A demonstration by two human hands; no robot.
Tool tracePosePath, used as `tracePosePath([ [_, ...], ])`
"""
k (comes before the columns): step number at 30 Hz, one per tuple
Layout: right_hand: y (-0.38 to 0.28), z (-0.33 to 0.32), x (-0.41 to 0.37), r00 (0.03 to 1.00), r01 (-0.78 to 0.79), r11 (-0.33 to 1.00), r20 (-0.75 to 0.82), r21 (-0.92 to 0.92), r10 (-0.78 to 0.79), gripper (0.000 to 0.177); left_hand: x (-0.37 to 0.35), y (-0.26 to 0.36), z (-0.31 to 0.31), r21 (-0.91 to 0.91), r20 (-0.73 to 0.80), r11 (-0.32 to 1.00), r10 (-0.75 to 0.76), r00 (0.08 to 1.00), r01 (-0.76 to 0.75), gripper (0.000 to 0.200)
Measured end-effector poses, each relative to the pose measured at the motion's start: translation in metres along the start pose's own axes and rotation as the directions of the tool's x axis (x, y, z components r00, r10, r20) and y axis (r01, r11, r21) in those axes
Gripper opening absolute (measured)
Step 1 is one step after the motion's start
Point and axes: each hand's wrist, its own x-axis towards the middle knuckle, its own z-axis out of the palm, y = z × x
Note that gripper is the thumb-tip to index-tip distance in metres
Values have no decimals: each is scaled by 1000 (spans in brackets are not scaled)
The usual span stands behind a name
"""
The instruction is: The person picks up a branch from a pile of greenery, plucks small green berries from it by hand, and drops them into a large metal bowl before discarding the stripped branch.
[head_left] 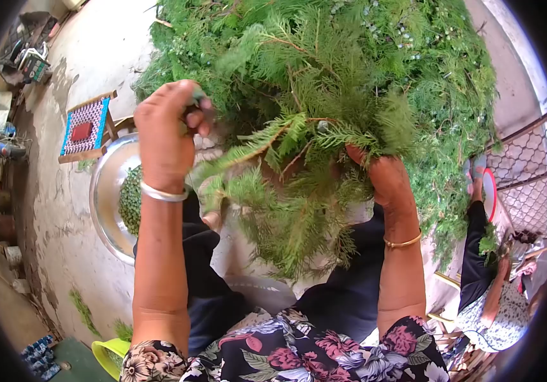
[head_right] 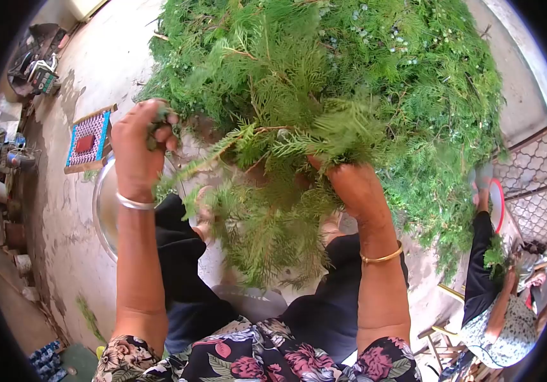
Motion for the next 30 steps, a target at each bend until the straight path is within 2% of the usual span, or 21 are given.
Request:
tracePosePath([
  [1, -2, -1, -1, 991, 136, 977, 10, -166, -137, 28, 4, -1, -8, -478, 177, 858, -118, 977, 190, 23],
  [2, 2, 2, -4, 991, 136, 977, 9, -164, -136, 28, 6, -2, -13, -787, 380, 473, -133, 915, 396, 27],
  [3, 8, 7, -6, 997, -54, 991, 54, 123, 48, 38, 6, -4, -12, -788, 377, 473, -134, 916, 394, 27],
  [4, 8, 10, -5, 966, -252, 888, 151, 384, 208, 51, 4, -3, -8, -806, 407, 406, -146, 902, 430, 26],
  [5, 6, 11, -3, 966, -251, 889, 156, 382, 205, 51, 1, -1, -3, -820, 437, 337, -154, 886, 463, 25],
  [6, 2, 13, 0, 996, 64, 995, 59, -79, -60, 51, -2, 2, 2, -809, 453, 337, -163, 876, 481, 16],
  [7, -5, 14, 4, 936, 335, 778, 96, -531, -338, 51, -5, 4, 6, -812, 449, 336, -164, 879, 477, 16],
  [8, -18, 12, 6, 935, 339, 777, 99, -530, -341, 51, -10, 5, 10, -750, 460, 481, -112, 881, 453, 11],
  [10, -43, 6, 8, 928, 360, 435, 362, -825, -82, 50, -22, 14, 22, -586, 472, 709, -94, 877, 391, 4],
  [11, -42, 7, 8, 927, 364, 435, 366, -824, -83, 50, -26, 12, 30, -587, 469, 709, -96, 878, 392, 4],
  [12, -41, 6, 8, 923, 375, 526, 362, -763, -133, 49, -31, 7, 39, -286, 384, 957, 64, 921, 53, 5],
  [13, -40, 7, 8, 918, 386, 609, 352, -693, -182, 48, -34, 0, 46, 91, 364, 950, 248, 898, -299, 10],
  [14, -38, 9, 8, 917, 389, 608, 356, -692, -181, 48, -36, -7, 51, 92, 362, 951, 245, 899, -296, 10],
  [16, -36, 13, 9, 932, 360, 668, 288, -652, -221, 48, -40, -18, 58, 375, 414, 651, 520, 747, -660, 20],
  [20, -51, 12, 15, 894, 444, 646, 265, -621, -360, 41, -47, -19, 66, 462, 495, 639, 390, 777, -615, 22],
  [21, -64, 10, 17, 967, 227, 918, 191, -326, -171, 37, -47, -18, 64, 463, 495, 639, 389, 777, -615, 22],
  [22, -70, 10, 18, 980, -50, 998, 192, 26, 44, 33, -46, -15, 61, 445, 509, 636, 399, 763, -630, 22],
  [23, -67, 9, 17, 980, -50, 998, 193, 27, 44, 33, -45, -14, 60, 427, 524, 634, 408, 748, -645, 22],
  [25, -59, 7, 16, 974, 137, 978, 202, -158, -104, 30, -43, -17, 60, 399, 533, 650, 409, 740, -647, 21],
  [29, -51, 5, 16, 980, -19, 996, 198, -83, 35, 31, -45, -14, 63, 311, 497, 684, 475, 726, -660, 18],
  [30, -31, 7, 13, 957, 278, 920, 167, -277, -239, 31, -45, -16, 63, 312, 497, 685, 473, 727, -659, 18],
])
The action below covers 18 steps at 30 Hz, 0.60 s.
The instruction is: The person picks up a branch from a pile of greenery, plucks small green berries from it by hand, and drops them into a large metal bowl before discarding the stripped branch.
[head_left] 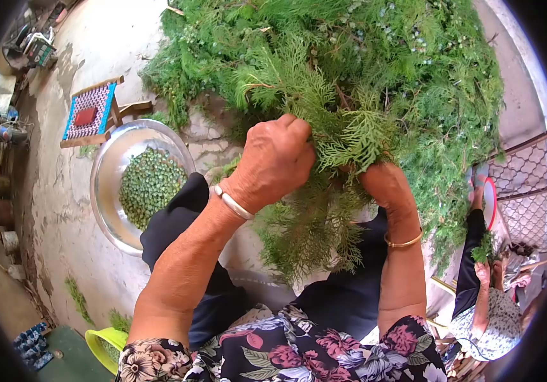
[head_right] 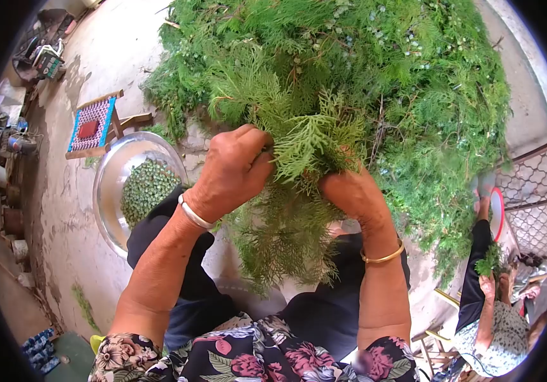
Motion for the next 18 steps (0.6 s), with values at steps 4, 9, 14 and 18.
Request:
tracePosePath([
  [4, -16, -10, 6, 949, -310, 930, 118, 200, 291, 32, 4, 5, -13, -462, -35, 858, -269, 963, 223, 9],
  [9, 6, -8, 1, 966, -253, 967, 37, -41, 254, 30, 9, -22, -52, -975, 186, -1, -551, 814, 222, 15],
  [14, -3, -15, 17, 775, -176, 160, 37, 971, 630, 34, -20, -81, -120, -995, 102, -50, -556, 825, 90, 21],
  [18, 4, -17, 22, 742, -76, -110, 130, 991, 657, 35, -77, -121, -171, -968, -26, 168, -804, 593, 186, 13],
])
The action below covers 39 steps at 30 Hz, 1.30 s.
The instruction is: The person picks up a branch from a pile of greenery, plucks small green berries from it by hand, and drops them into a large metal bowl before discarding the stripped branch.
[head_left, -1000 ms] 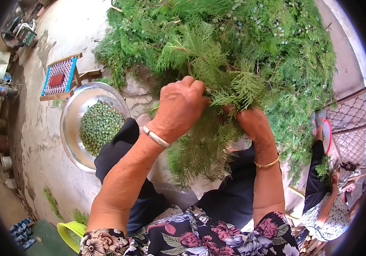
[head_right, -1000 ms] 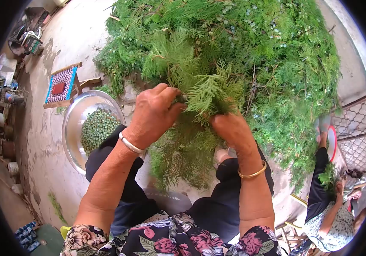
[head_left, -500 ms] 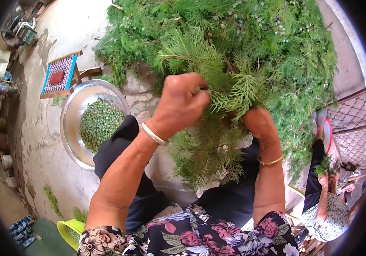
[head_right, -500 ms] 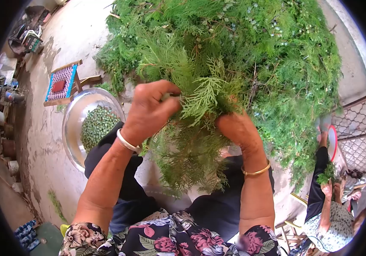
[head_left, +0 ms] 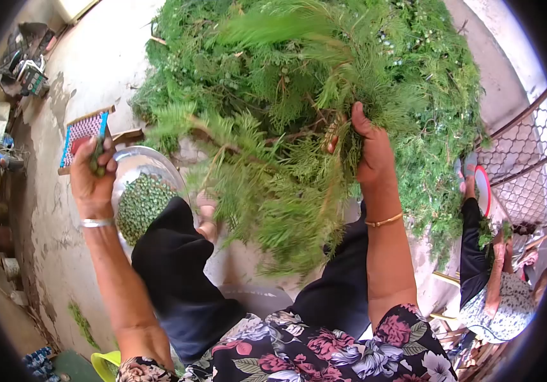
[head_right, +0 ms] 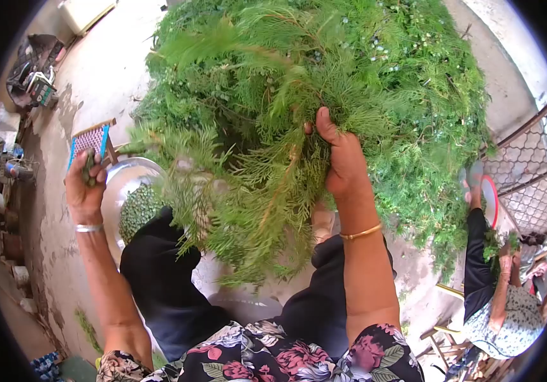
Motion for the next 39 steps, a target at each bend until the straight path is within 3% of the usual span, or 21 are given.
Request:
tracePosePath([
  [3, 7, -4, 12, 990, -66, 987, 136, 145, 46, 36, -14, 3, -71, 256, -289, 966, 114, 950, -38, 14],
  [5, 15, -10, 22, 969, -85, 976, 244, 200, 34, 39, -32, 8, -138, 671, -42, 737, 144, 989, -79, 30],
  [7, 18, -4, 14, 876, -185, 922, 483, 339, -2, 40, -41, -4, -142, 811, -318, 578, 308, 897, 89, 51],
  [8, 20, 0, 10, 843, -277, 864, 538, 420, 9, 41, -54, -1, -142, 922, -239, 377, 362, 901, 93, 67],
  [9, 20, 4, 3, 842, -274, 866, 540, 418, 6, 41, -62, 0, -142, 921, -238, 379, 365, 900, 90, 67],
  [11, 14, 17, -20, 897, -347, 775, 427, 529, 110, 36, -74, 1, -132, 986, -89, -66, 571, 816, 154, 68],
  [12, 24, 14, -16, 851, -226, 809, 514, 543, -108, 31, -79, 4, -125, 988, -49, -92, 569, 821, 123, 63],
  [13, 26, 8, -11, 850, -226, 809, 516, 543, -108, 31, -88, 9, -97, 988, -49, -92, 570, 820, 123, 63],
  [15, 24, -2, 2, 716, -357, 842, 697, 403, -30, 29, -111, 11, -32, 973, -53, 223, 448, 893, -54, 55],
  [17, 37, 0, 11, 664, -396, 777, 737, 489, -126, 32, -132, -10, 18, 884, 91, 385, 415, 905, -266, 52],
  [21, 30, 13, -13, 732, -353, 814, 678, 461, -67, 36, -161, -58, 102, 747, 608, 142, 250, 753, -650, 60],
  [23, 23, 21, -32, 982, -116, 939, 181, 324, 59, 41, -166, -80, 131, 743, 617, 192, 174, 767, -641, 63],
  [24, 31, 1, -4, 893, -319, 861, 430, 397, 132, 45, -166, -91, 145, 746, 616, 190, 168, 770, -638, 63],
  [27, 22, 21, -28, 958, -171, 949, 272, 265, 96, 50, -157, -118, 168, 723, 654, 133, 188, 733, -678, 60],
  [29, 18, 25, -29, 954, -110, 962, 299, 250, 31, 52, -145, -126, 175, 750, 463, 460, 148, 874, -476, 47],
  [30, 17, 25, -30, 946, -47, 972, 322, 231, -31, 55, -142, -123, 178, 702, 459, 507, 217, 862, -501, 28],
  [31, 17, 23, -28, 946, -42, 970, 322, 239, -38, 55, -138, -124, 173, 701, 466, 501, 217, 858, -507, 28],
  [33, 21, 17, -22, 898, -225, 882, 439, 414, 24, 49, -130, -125, 155, 498, 273, 867, -155, 949, -2, 25],
  [34, 21, 13, -23, 898, -216, 880, 440, 422, 10, 49, -134, -122, 150, 375, 203, 922, -187, 961, 100, 13],
  [37, 28, 2, -31, 808, -109, 950, 583, 291, -86, 47, -130, -118, 121, 217, 231, 973, -130, 964, 79, 24],
  [39, 34, -5, -26, 611, -198, 883, 758, 425, -228, 45, -133, -99, 108, 336, 327, 940, -57, 943, -60, 34],
])
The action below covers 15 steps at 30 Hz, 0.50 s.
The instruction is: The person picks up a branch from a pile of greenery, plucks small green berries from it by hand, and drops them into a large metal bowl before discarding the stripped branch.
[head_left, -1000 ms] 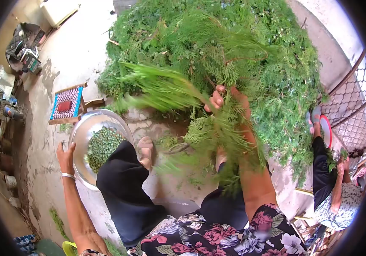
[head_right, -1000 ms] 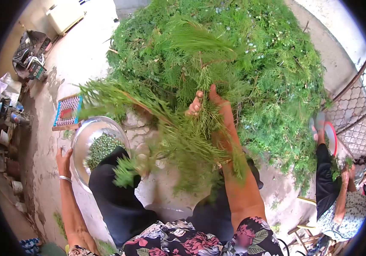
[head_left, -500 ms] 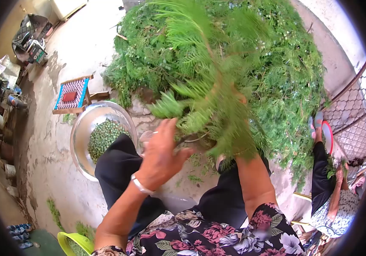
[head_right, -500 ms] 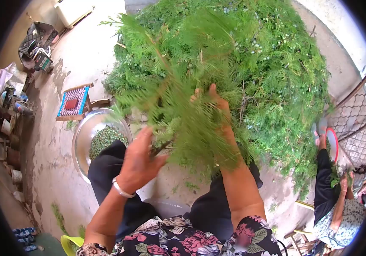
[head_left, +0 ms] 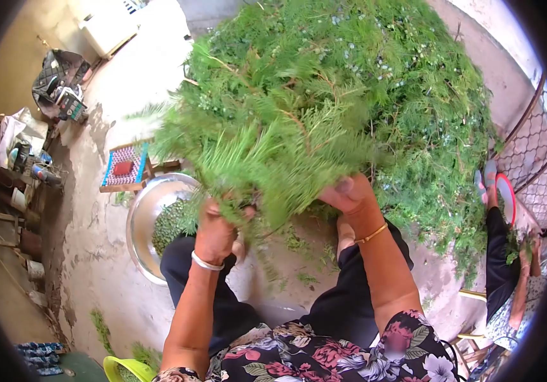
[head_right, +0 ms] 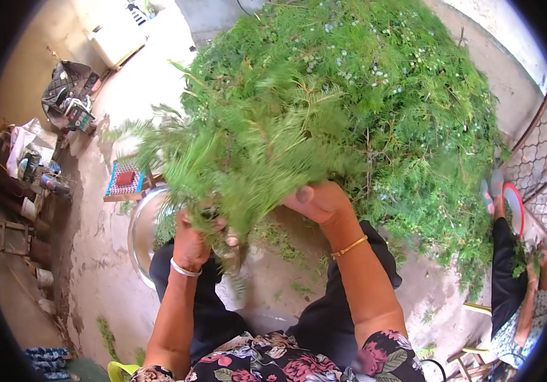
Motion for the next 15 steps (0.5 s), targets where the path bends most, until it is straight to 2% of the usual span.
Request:
tracePosePath([
  [1, -2, -5, -4, 1000, 4, 1000, 14, 3, -4, 45, -4, -6, -17, -88, -22, 994, -60, 998, 57, 38],
  [2, -7, -9, -10, 996, -63, 996, -52, 61, 66, 49, -11, -6, -30, -178, -40, 978, -122, 992, 113, 41],
  [3, -8, -11, -11, 983, -127, 984, -114, 123, 141, 54, -24, -2, -41, -288, 23, 949, -128, 992, 129, 36],
  [4, -10, -6, -6, 985, -126, 984, -103, 123, 139, 54, -25, 4, -47, -283, 19, 952, -119, 993, 120, 36],
  [6, -15, 8, 4, 923, -216, 950, -364, -223, 124, 51, -28, 13, -56, -200, 37, 980, 15, 999, -7, 37],
  [7, -17, 5, 3, 929, -187, 917, -368, -353, 48, 47, -29, 18, -60, -157, 52, 985, 79, 996, -70, 38],
  [8, -18, 3, 4, 931, -181, 918, -361, -353, 45, 47, -31, 22, -63, -116, 70, 984, 141, 988, -132, 38],
  [10, -23, 2, 8, 974, -123, 952, -217, -280, 62, 45, -33, 28, -69, -40, 113, 966, 258, 960, -255, 40],
  [11, -19, -1, 6, 973, -31, 972, -229, -234, -24, 43, -34, 26, -77, -37, 111, 965, 261, 959, -259, 40],
  [13, -27, 3, 8, 976, -79, 969, -218, -234, 27, 41, -38, 22, -88, 288, -47, 915, 307, 950, -282, 43],
  [14, -29, 3, 9, 973, -130, 963, -216, -234, 79, 40, -42, 27, -90, 296, -61, 915, 305, 950, -275, 43],
  [15, -29, -2, 10, 974, -136, 983, -197, -121, 111, 41, -46, 33, -93, 94, -169, 958, 284, 944, -271, 40],
])
